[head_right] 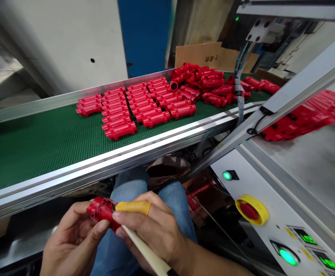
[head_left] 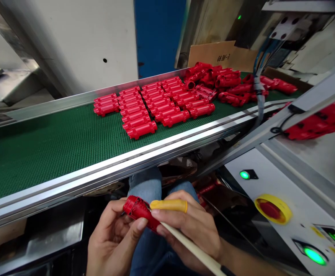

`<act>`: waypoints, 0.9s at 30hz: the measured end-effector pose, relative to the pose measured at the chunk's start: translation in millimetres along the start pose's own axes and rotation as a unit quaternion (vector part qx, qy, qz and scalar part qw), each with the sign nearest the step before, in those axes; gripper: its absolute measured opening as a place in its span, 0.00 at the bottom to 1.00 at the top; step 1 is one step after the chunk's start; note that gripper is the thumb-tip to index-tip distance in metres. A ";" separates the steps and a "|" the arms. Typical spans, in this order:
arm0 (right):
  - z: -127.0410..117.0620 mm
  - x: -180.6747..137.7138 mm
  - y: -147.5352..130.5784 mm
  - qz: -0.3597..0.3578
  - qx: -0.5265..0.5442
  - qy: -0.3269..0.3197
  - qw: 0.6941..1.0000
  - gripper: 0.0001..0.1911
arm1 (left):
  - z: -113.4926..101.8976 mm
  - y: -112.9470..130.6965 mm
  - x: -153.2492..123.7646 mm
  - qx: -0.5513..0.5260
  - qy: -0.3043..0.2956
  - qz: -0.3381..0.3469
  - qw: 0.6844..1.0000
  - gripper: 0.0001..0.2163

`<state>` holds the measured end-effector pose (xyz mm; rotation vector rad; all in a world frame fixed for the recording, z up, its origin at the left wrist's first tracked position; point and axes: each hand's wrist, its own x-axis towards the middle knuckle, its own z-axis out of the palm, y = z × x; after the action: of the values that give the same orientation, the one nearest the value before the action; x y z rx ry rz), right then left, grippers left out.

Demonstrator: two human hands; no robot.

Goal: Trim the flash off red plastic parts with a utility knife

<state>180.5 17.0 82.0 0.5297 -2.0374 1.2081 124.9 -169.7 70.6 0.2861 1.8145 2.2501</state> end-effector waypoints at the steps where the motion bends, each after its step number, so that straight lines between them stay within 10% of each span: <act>1: 0.0 -0.1 -0.4 -0.003 -0.004 -0.001 1.000 0.17 | -0.6 -0.1 0.1 0.003 -0.001 0.000 1.000 0.06; 27: 1.9 -9.6 -11.0 0.005 -0.071 -0.011 0.997 0.18 | -1.3 -4.3 -1.6 0.050 0.052 0.036 0.997 0.08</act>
<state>193.4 10.0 80.8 0.4655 -2.1278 1.0586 126.4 -170.5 66.1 0.2620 2.0034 2.2653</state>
